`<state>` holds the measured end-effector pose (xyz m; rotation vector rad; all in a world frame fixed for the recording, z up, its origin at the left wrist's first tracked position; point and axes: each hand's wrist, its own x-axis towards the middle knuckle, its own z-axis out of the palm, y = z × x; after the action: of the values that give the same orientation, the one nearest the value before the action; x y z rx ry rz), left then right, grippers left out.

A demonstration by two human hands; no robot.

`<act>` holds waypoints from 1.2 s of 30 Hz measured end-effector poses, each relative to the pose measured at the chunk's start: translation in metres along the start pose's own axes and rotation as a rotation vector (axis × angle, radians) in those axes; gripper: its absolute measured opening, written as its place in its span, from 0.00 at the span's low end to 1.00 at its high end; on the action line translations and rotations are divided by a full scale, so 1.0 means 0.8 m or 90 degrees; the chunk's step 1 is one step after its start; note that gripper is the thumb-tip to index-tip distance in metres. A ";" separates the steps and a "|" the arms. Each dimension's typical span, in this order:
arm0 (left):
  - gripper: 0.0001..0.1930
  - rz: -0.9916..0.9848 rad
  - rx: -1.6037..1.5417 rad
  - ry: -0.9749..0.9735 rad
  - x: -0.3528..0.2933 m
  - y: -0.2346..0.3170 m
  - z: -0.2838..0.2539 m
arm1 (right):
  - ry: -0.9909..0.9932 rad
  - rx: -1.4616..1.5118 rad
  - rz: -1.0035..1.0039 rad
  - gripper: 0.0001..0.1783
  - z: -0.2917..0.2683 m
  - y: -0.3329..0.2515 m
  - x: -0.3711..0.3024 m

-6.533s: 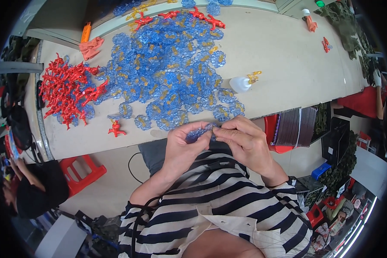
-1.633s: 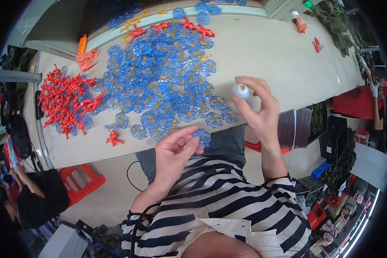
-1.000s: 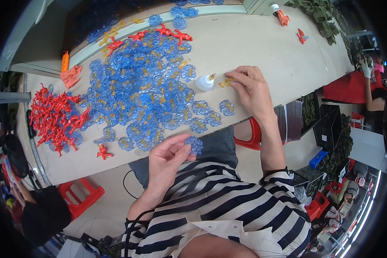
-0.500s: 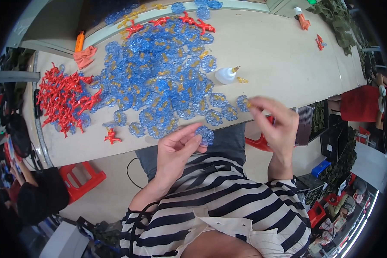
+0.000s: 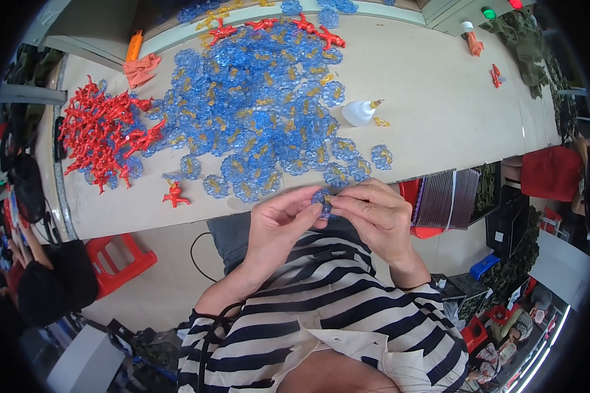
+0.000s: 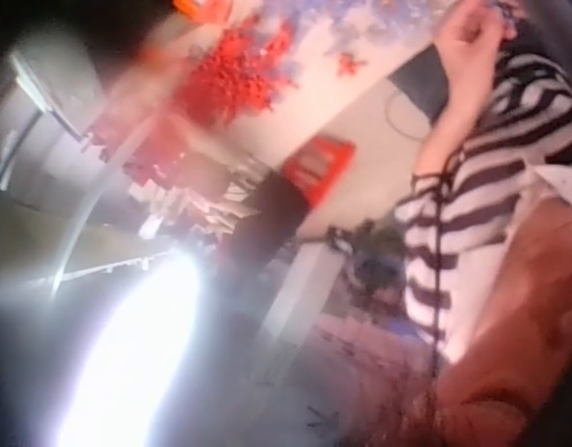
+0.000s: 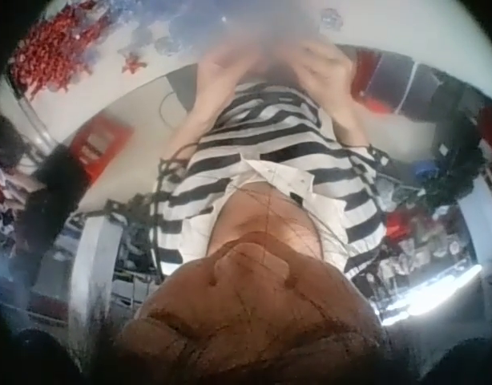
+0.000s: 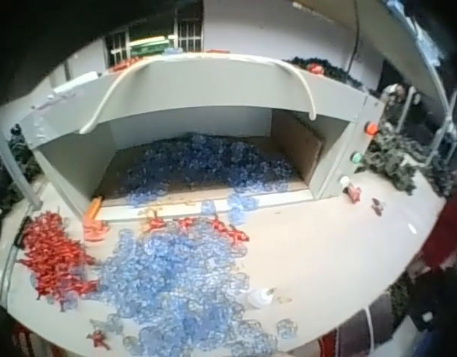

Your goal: The person applies glue onto plastic base pieces using a glue bottle and attaches small plastic components to them by hand, occasionally retrieving more base pieces from an upper compartment.

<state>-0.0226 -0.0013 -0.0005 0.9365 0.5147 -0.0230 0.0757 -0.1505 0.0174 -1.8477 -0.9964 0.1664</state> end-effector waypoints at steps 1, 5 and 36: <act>0.14 -0.001 -0.005 -0.003 0.000 -0.001 0.000 | 0.000 0.000 0.000 0.15 0.001 -0.001 0.000; 0.14 -0.006 -0.021 0.001 0.001 -0.001 0.000 | 0.015 -0.064 -0.018 0.16 0.005 -0.002 -0.003; 0.11 0.000 0.039 -0.011 0.004 0.003 0.002 | 0.004 -0.129 -0.096 0.20 0.006 -0.014 -0.004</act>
<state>-0.0187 -0.0004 0.0003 0.9955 0.5009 -0.0466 0.0647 -0.1473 0.0231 -1.9440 -1.1796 -0.0334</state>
